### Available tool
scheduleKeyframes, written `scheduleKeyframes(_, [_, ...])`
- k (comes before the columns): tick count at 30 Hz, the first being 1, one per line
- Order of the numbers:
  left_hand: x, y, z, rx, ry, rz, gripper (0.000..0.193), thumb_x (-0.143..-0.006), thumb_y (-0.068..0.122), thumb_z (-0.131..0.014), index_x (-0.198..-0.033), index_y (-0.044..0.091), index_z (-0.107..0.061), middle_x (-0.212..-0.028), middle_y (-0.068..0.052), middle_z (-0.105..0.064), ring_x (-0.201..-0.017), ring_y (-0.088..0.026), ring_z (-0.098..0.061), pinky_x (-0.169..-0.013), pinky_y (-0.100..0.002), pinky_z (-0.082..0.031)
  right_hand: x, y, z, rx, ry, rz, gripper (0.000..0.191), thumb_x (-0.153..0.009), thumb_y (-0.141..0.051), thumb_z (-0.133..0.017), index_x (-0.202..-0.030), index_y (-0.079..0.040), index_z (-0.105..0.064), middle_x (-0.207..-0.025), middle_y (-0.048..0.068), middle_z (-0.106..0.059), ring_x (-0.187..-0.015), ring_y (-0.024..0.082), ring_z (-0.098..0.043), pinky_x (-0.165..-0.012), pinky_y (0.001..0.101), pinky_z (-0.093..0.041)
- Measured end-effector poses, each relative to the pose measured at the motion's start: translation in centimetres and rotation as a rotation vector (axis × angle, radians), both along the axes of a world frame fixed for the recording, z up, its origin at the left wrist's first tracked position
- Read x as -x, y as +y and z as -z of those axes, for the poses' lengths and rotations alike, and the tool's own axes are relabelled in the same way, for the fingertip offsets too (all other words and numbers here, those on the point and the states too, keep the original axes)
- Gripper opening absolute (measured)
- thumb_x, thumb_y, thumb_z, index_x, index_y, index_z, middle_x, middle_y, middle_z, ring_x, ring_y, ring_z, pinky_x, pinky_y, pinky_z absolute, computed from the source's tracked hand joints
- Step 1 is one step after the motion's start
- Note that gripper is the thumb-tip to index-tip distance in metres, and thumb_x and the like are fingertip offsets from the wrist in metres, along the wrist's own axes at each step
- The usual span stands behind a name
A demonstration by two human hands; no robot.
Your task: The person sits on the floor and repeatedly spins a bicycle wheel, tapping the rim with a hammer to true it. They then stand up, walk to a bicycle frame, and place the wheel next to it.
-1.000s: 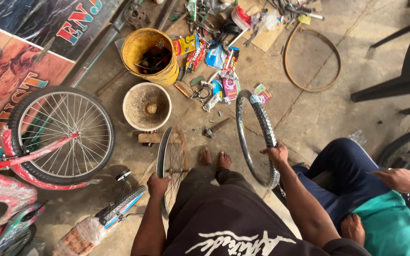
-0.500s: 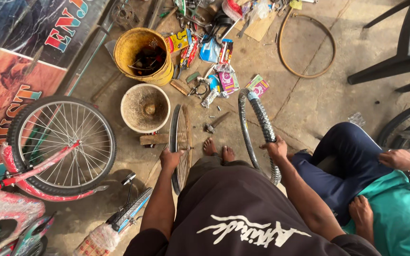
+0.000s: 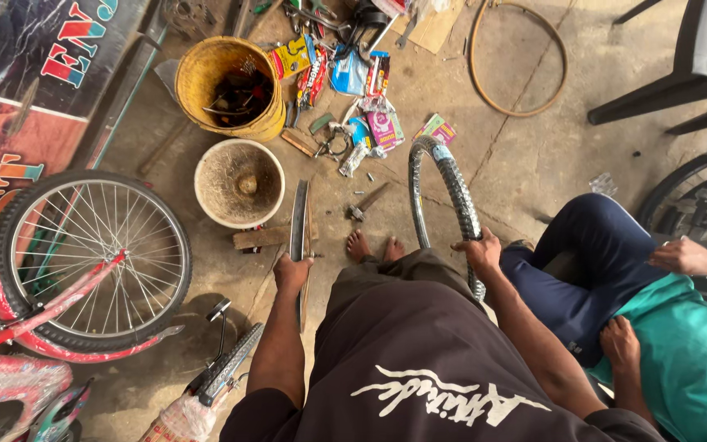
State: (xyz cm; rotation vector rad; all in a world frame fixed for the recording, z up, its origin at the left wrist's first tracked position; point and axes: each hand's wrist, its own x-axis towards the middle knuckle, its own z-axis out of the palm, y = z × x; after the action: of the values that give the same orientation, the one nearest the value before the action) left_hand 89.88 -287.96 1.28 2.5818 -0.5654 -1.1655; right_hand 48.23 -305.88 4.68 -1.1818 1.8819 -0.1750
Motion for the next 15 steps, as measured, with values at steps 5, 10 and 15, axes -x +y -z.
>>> scheduleKeyframes(5, [0.7,-0.9,-0.2,-0.113,-0.022,-0.013,0.064,-0.074,0.037,-0.087,-0.118,-0.004,-0.066,-0.120,-0.028,-0.070,-0.113,-0.042,-0.067,-0.098,-0.047,-0.053,0.6,-2.4,0.3,0.069,0.014,-0.048,0.051,-0.064,-0.023,-0.090,-0.103,0.001,-0.067,-0.088,0.017,-0.072,-0.083,0.031,-0.067,-0.079,0.0430,-0.052])
scheduleKeyframes(10, [2.2,-2.9,-0.3,-0.151,-0.026,-0.074,0.061,-0.072,0.038,-0.087,-0.116,-0.001,-0.069,-0.120,-0.025,-0.071,-0.114,-0.041,-0.068,-0.099,-0.046,-0.053,1.4,-7.4,1.8,0.125,0.058,-0.153,0.054,-0.061,-0.024,-0.091,-0.105,-0.001,-0.070,-0.091,0.017,-0.073,-0.086,0.032,-0.068,-0.082,0.0430,-0.052])
scheduleKeyframes(15, [5.3,-7.1,-0.5,-0.196,-0.134,-0.138,0.061,-0.070,0.036,-0.086,-0.116,-0.001,-0.070,-0.121,-0.027,-0.070,-0.114,-0.043,-0.067,-0.097,-0.047,-0.054,3.8,-15.2,2.6,0.093,-0.004,-0.196,0.063,-0.061,-0.025,-0.090,-0.116,-0.005,-0.067,-0.096,0.014,-0.074,-0.086,0.030,-0.068,-0.081,0.0422,-0.053])
